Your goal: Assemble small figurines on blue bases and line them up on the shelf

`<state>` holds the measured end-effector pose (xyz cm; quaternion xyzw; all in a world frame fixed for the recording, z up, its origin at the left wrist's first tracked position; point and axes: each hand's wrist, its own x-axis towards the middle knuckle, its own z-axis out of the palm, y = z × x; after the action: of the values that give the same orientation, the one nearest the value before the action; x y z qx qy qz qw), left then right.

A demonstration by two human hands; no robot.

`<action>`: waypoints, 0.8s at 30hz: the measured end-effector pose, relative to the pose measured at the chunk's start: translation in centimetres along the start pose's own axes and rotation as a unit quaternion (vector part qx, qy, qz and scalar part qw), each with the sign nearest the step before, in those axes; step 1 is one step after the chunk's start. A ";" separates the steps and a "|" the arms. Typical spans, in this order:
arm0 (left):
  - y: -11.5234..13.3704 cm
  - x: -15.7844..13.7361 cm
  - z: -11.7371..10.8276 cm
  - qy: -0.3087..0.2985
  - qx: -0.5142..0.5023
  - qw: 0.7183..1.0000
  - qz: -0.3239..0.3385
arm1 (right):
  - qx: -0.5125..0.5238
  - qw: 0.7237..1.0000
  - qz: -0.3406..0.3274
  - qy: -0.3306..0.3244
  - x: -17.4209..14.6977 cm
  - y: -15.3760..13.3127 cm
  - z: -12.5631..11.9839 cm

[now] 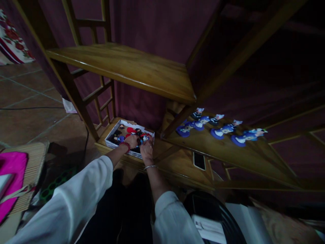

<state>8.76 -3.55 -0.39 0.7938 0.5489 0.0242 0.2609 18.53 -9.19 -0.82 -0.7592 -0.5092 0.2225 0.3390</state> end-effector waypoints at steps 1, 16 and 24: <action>0.4 0.1 0.2 -0.004 0.015 1.000 -0.001 | 0.004 1.000 0.008 0.018 0.0 0.0 0.0; 2.4 0.4 1.7 -0.029 0.116 0.993 0.010 | 0.005 0.999 -0.001 0.045 -0.2 -0.8 -0.3; 2.6 0.9 1.4 -0.032 0.089 0.995 0.021 | 0.007 0.999 0.012 0.044 -0.3 -0.7 -0.2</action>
<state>11.82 -4.02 -0.65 0.8257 0.5232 -0.0443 0.2063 18.13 -9.36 -0.16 -0.7717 -0.4836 0.1965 0.3633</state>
